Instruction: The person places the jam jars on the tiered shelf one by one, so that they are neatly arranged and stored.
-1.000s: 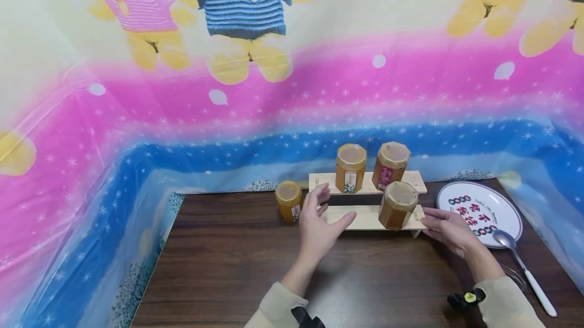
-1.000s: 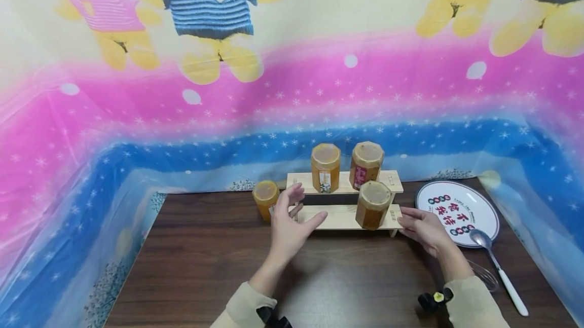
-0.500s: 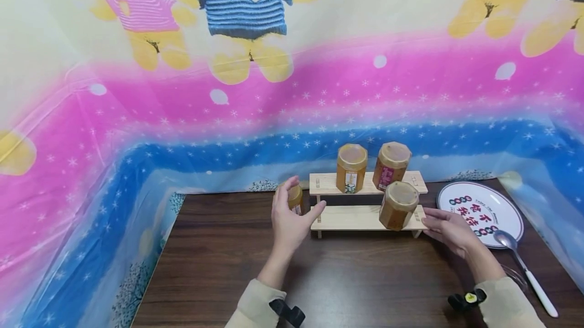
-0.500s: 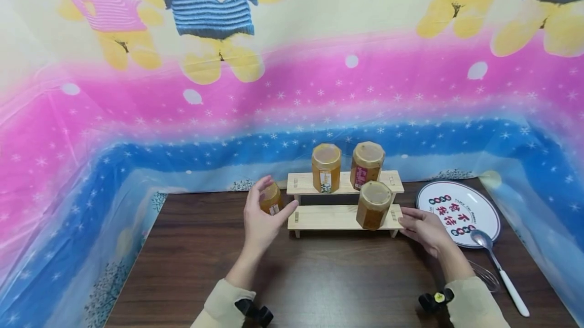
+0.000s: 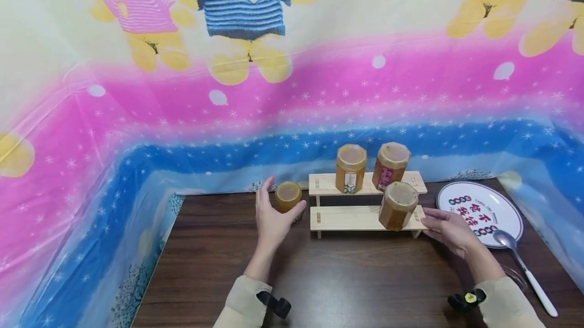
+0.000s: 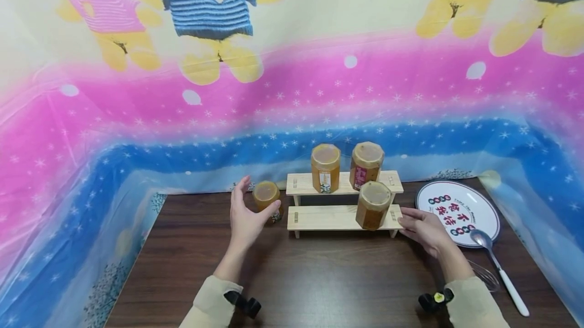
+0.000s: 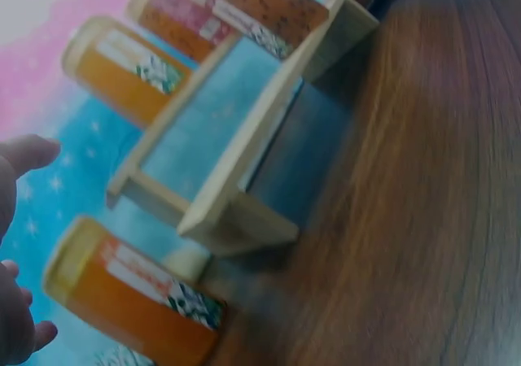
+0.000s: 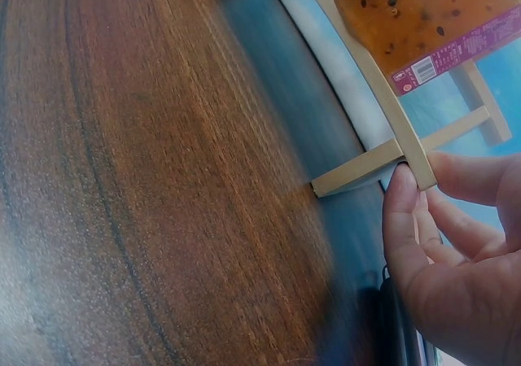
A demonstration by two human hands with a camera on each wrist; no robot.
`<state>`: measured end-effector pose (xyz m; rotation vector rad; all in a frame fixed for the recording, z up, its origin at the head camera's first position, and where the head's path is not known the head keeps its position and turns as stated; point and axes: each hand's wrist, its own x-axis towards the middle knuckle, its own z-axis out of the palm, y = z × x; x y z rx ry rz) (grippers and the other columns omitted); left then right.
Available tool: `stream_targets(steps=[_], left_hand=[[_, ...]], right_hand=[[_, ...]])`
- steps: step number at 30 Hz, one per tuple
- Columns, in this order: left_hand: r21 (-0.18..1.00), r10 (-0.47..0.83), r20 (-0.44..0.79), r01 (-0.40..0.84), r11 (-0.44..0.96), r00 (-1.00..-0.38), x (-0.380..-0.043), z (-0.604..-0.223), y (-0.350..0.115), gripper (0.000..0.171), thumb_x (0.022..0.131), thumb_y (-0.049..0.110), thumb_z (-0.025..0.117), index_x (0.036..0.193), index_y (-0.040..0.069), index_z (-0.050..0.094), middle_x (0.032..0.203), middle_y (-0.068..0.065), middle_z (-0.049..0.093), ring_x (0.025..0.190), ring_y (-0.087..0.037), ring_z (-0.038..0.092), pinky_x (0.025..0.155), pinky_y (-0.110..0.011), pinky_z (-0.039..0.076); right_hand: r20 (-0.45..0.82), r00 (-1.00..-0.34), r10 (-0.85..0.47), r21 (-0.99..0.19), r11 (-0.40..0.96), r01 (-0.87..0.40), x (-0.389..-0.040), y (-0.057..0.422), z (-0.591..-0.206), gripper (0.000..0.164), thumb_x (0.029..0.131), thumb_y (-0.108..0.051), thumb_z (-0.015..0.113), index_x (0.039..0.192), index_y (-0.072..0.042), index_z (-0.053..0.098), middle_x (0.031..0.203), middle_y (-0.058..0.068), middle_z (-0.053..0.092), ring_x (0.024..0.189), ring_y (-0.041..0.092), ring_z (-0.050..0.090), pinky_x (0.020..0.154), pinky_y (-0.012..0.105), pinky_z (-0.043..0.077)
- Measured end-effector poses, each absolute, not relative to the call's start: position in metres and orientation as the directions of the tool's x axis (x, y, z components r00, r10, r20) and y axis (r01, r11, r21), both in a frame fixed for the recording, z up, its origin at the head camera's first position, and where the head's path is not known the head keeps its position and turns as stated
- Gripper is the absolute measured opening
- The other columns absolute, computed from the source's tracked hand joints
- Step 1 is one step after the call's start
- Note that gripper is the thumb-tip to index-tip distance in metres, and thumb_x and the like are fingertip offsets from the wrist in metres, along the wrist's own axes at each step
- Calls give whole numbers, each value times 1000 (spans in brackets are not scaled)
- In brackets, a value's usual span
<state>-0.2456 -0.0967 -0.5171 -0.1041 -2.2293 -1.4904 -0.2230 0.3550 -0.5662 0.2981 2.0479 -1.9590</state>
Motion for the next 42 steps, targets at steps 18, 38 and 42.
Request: stream_targets(steps=[18,38,42], left_hand=[[935,-63,238,211,285,-969,-266,-564,-114,110,75,21,96,161,13,29,156,-11,42,138,-31,47,109,-58,44],[957,-68,198,178,228,-978,-279,-582,-116,89,78,10,93,151,16,45,142,-13,55,130,-34,55,108,-59,45],[959,-63,192,174,225,-979,-280,-583,-118,84,77,14,94,148,20,49,139,-8,58,128,-29,57,107,-55,47]], right_hand=[[-347,-936,-50,-937,53,345,-222,354,-567,71,106,-15,63,158,12,23,141,14,56,103,4,67,95,31,56],[-356,-933,-47,-934,49,353,-223,355,-566,71,106,-15,63,159,10,23,141,14,56,103,5,67,95,31,56],[-358,-933,-48,-933,45,356,-223,356,-566,72,105,-16,63,159,10,24,140,13,57,103,5,67,95,31,56]])
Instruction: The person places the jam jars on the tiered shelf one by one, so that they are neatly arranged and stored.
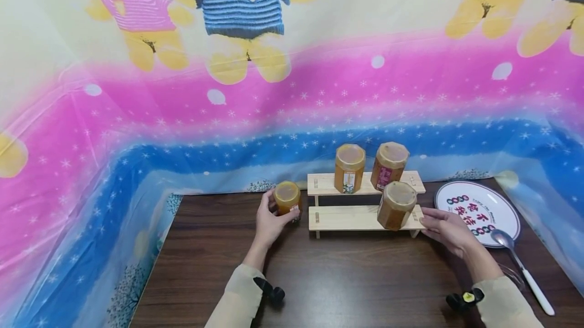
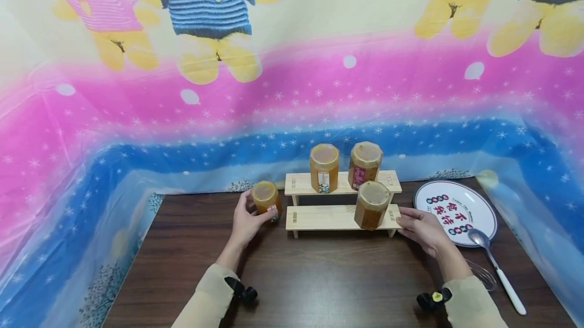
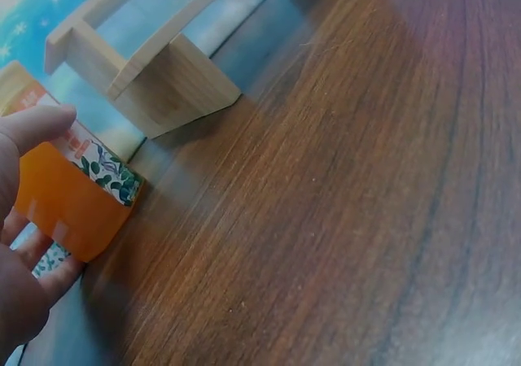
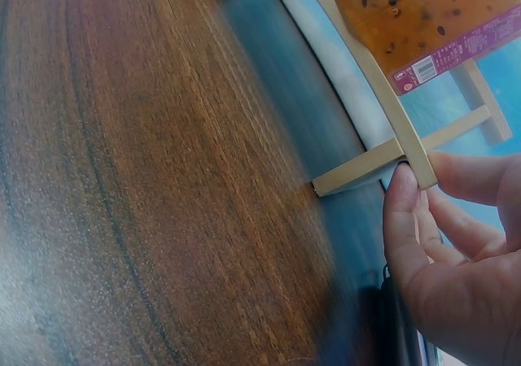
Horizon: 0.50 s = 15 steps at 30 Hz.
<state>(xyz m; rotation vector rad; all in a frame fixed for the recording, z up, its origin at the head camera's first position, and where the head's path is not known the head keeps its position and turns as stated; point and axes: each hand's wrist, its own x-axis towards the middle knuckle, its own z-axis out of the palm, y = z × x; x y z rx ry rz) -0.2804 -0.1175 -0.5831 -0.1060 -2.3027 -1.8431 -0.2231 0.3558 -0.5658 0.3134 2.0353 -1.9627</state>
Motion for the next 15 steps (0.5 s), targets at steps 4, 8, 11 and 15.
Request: stream_targets(steps=[4,8,11,15], left_hand=[[960,-65,189,170,221,-980,-280,-582,-118,81,77,17,95,145,21,51,137,-5,59,126,-26,58,106,-53,48],[963,-72,181,162,214,-981,-280,-580,-118,80,77,19,95,144,23,52,135,-3,60,125,-24,58,105,-51,49],[965,-80,173,153,211,-982,-280,-580,-119,79,77,19,96,143,24,53,134,-2,61,124,-23,59,105,-50,50],[965,-88,173,151,212,-981,-278,-579,-118,78,76,21,96,142,24,54,133,-2,62,124,-22,59,105,-50,50]], right_hand=[[-356,-933,-55,-935,30,355,-223,356,-566,73,105,-15,64,159,11,23,135,8,60,103,5,67,94,30,57],[-353,-934,-55,-936,21,352,-223,356,-566,73,104,-15,65,159,11,23,133,6,61,103,5,67,94,30,56],[-350,-935,-55,-937,26,349,-223,356,-566,73,105,-15,64,159,11,23,135,7,60,103,5,67,95,30,56],[-347,-936,-56,-938,39,345,-223,355,-566,72,105,-16,64,158,11,24,139,12,58,104,5,67,95,31,56]])
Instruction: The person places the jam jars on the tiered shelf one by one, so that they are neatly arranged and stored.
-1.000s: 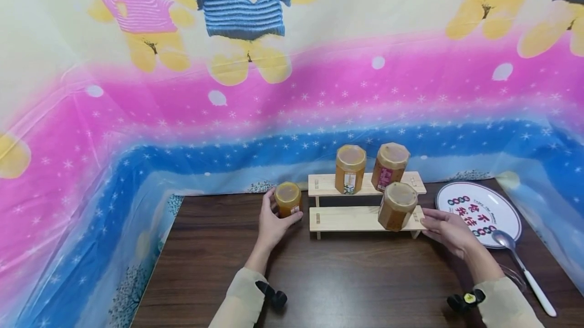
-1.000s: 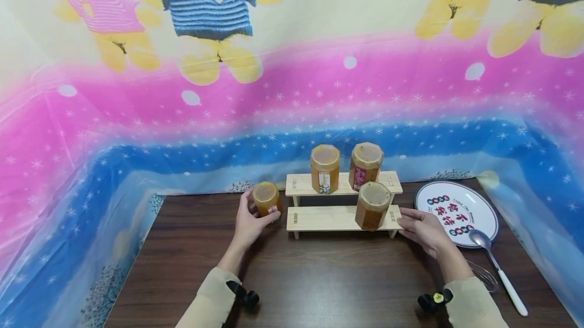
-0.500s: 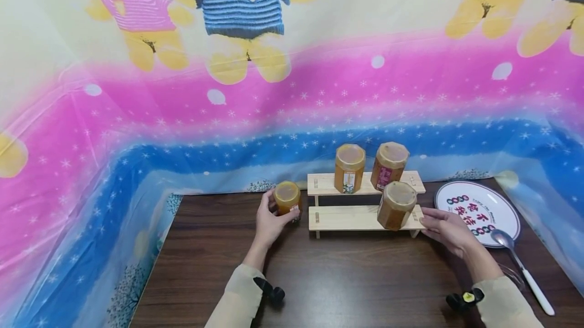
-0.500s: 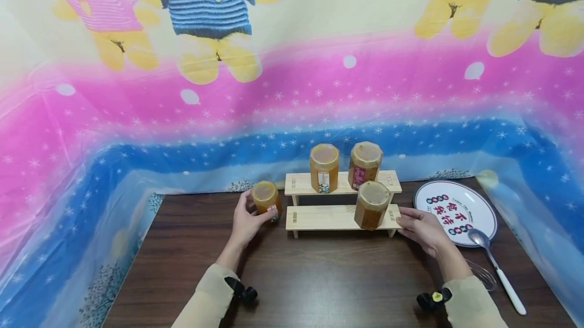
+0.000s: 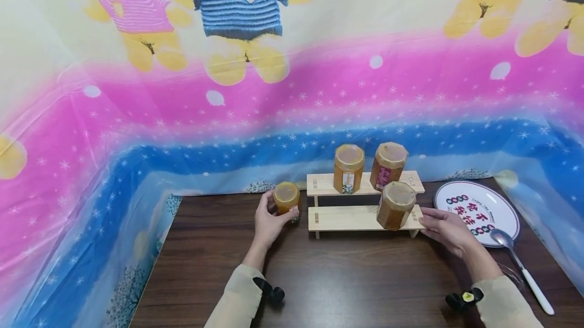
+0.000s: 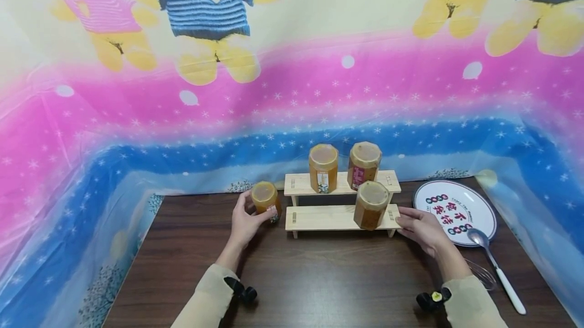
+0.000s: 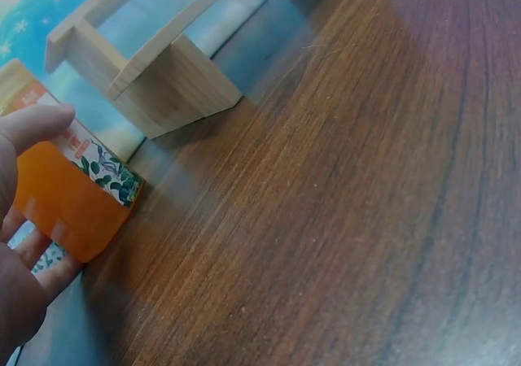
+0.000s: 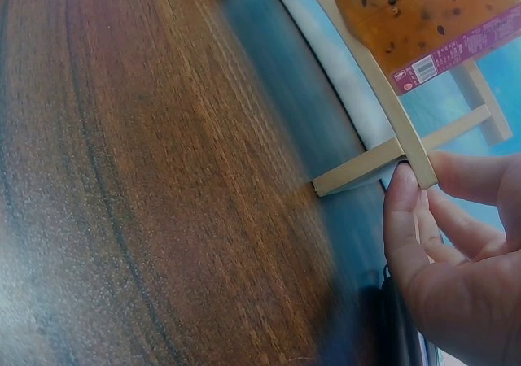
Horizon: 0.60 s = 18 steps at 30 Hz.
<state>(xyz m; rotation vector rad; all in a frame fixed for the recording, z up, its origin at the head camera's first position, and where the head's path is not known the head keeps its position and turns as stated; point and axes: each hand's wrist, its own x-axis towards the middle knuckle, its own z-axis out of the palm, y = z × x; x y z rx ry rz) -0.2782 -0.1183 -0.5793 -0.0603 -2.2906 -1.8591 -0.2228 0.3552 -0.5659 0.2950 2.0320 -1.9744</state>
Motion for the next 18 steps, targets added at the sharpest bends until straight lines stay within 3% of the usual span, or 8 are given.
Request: stream_targets(steps=[18], left_hand=[[953,-128,206,169,250,-970,-271,-579,-122,75,75,27,97,138,28,58,124,-3,63,113,-25,63,96,-50,56]], right_hand=[[-347,-936,-51,-938,35,346,-222,353,-563,70,106,-14,62,158,12,24,135,10,60,102,6,68,93,30,57]])
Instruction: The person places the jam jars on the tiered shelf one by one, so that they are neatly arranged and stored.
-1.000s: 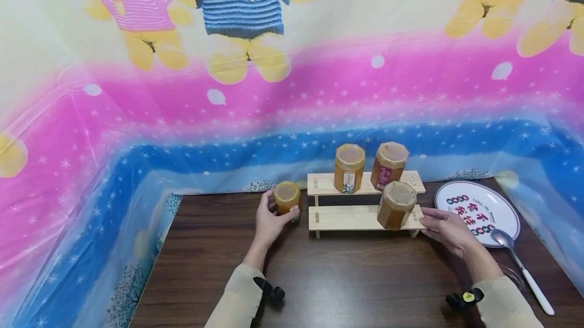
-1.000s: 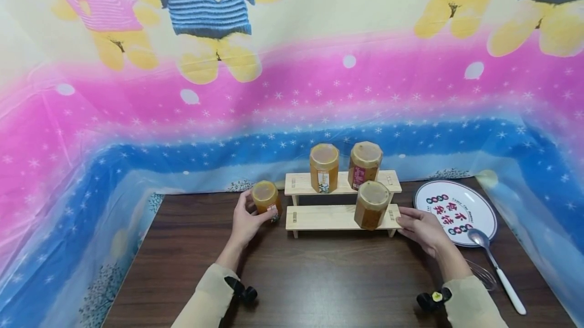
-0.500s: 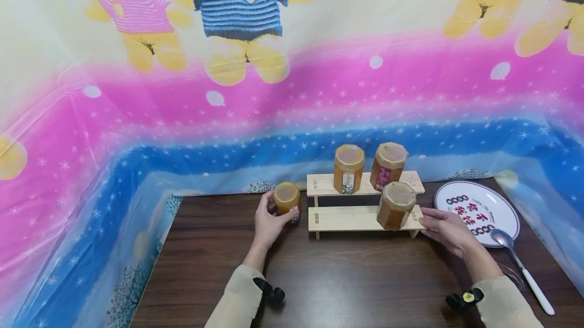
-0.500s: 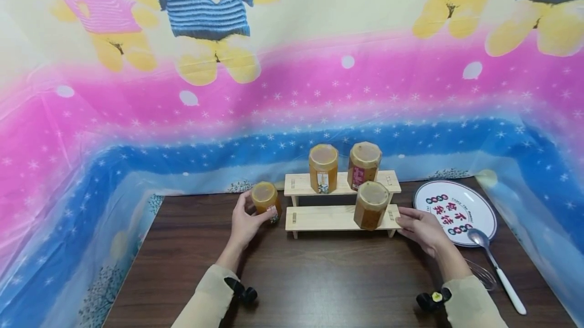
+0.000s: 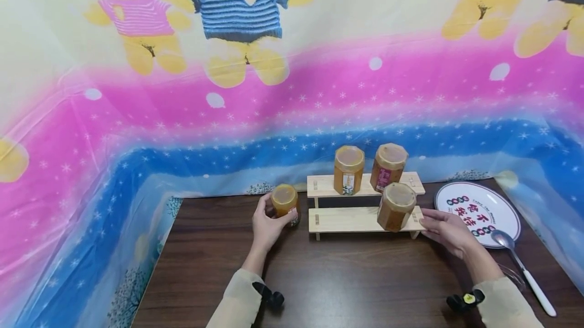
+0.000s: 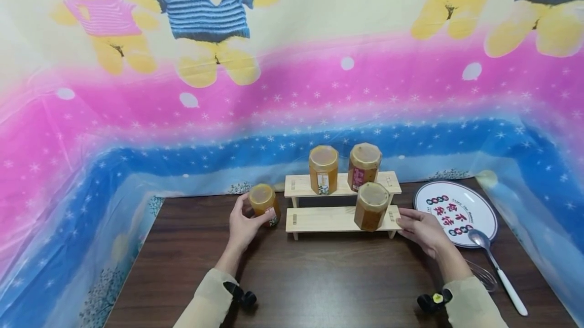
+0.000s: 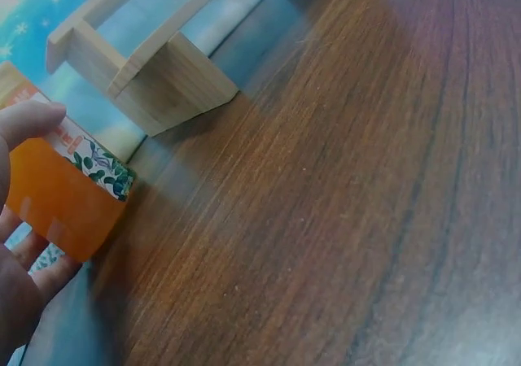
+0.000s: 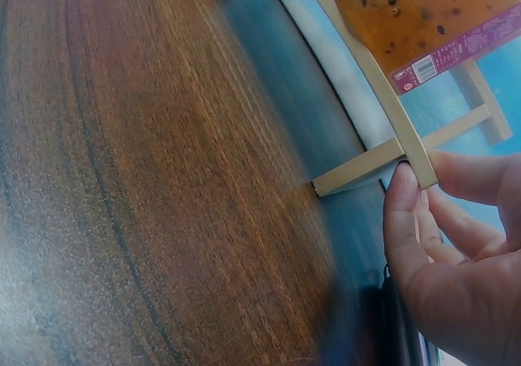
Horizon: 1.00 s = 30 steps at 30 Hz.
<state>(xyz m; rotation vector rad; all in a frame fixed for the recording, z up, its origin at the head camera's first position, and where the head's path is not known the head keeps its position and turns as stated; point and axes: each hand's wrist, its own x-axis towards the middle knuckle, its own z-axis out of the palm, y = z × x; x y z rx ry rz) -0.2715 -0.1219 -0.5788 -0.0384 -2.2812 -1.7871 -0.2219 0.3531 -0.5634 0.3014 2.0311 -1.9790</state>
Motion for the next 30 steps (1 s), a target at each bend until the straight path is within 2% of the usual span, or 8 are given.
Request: stream_targets(steps=[4,10,17,25,30], left_hand=[[950,-123,218,182,253,-968,-268,-574,-123,76,74,27,97,139,27,58,123,-2,63,112,-24,64,96,-48,56],[942,-116,237,198,271,-965,-264,-563,-122,75,74,32,97,139,27,58,120,-1,65,110,-20,64,94,-45,57],[938,-115,274,238,253,-955,-257,-544,-119,75,74,30,97,138,25,60,120,-3,65,110,-20,63,90,-47,58],[932,-108,292,257,256,-950,-250,-527,-111,77,72,28,99,138,24,60,121,0,67,112,-19,62,90,-43,58],[932,-92,309,282,227,-947,-245,-516,-102,78,70,26,99,138,23,60,120,-2,67,112,-20,63,90,-46,59]], right_hand=[[-343,-937,-58,-939,22,343,-222,353,-563,70,106,-13,62,158,13,22,129,6,62,102,5,68,93,29,57],[-341,-938,-57,-940,22,340,-222,353,-564,70,106,-13,62,158,13,23,130,6,62,102,5,67,94,30,57],[-342,-938,-53,-940,14,342,-222,354,-564,72,105,-13,63,158,12,22,129,5,62,102,4,67,93,29,57],[-347,-936,-55,-938,9,347,-221,355,-565,73,105,-14,64,159,12,22,125,1,64,102,5,67,93,29,57],[-348,-936,-52,-937,14,348,-222,355,-566,72,105,-15,64,159,12,23,128,3,63,102,4,67,93,30,57]])
